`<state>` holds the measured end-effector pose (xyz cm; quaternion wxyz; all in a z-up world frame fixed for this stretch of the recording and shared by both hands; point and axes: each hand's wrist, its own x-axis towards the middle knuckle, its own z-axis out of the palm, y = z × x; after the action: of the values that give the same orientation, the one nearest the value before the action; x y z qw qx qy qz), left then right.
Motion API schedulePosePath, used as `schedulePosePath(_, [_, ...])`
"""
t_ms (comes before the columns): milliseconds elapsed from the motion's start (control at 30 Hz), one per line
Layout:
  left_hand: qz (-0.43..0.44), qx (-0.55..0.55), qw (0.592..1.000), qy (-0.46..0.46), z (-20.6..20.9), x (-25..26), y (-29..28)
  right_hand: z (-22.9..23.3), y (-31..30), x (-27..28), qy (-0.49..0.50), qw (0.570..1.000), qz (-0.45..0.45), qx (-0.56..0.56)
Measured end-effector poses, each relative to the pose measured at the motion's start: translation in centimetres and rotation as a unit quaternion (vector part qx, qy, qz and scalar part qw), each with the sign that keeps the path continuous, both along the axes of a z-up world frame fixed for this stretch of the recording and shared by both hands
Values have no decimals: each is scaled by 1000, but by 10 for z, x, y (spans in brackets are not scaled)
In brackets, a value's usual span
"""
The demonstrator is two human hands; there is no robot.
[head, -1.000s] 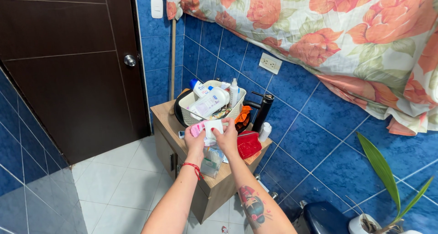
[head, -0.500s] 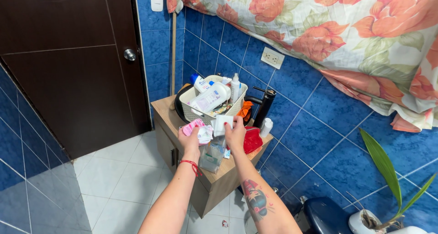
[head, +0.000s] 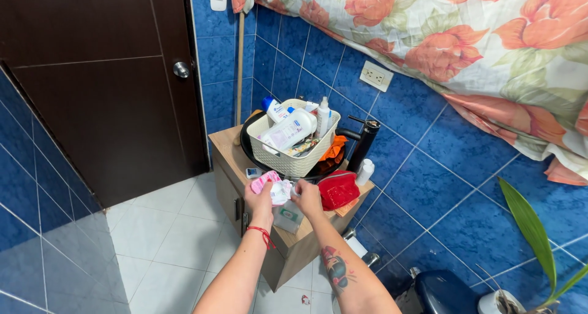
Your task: Organizing and cleaning personal care products in a bathroom basket.
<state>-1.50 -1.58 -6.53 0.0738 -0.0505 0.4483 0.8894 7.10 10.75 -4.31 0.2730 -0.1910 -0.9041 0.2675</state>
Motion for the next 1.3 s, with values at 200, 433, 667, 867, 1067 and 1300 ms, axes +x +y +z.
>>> schedulePosePath(200, [-2,-34,999,-17,-7,0,1,-20,23,-22,-75,992,86,58])
schedulePosePath(433, [-18,-28,999,-25,-16,-9,6,-45,31,-51,-122,988,61,75])
schedulePosePath(667, [-43,-7,999,-20,16,-12,-8,41,-7,-26,185,981,-37,-50])
schedulePosePath(867, [-59,32,998,8,34,-12,0,87,-46,-1,173,978,63,100])
schedulePosePath(1067, [-91,57,994,12,56,4,0,99,-60,10,97,992,-28,75])
schedulePosePath(1300, [-98,98,990,-18,67,16,-4,97,-48,13,169,985,-8,15])
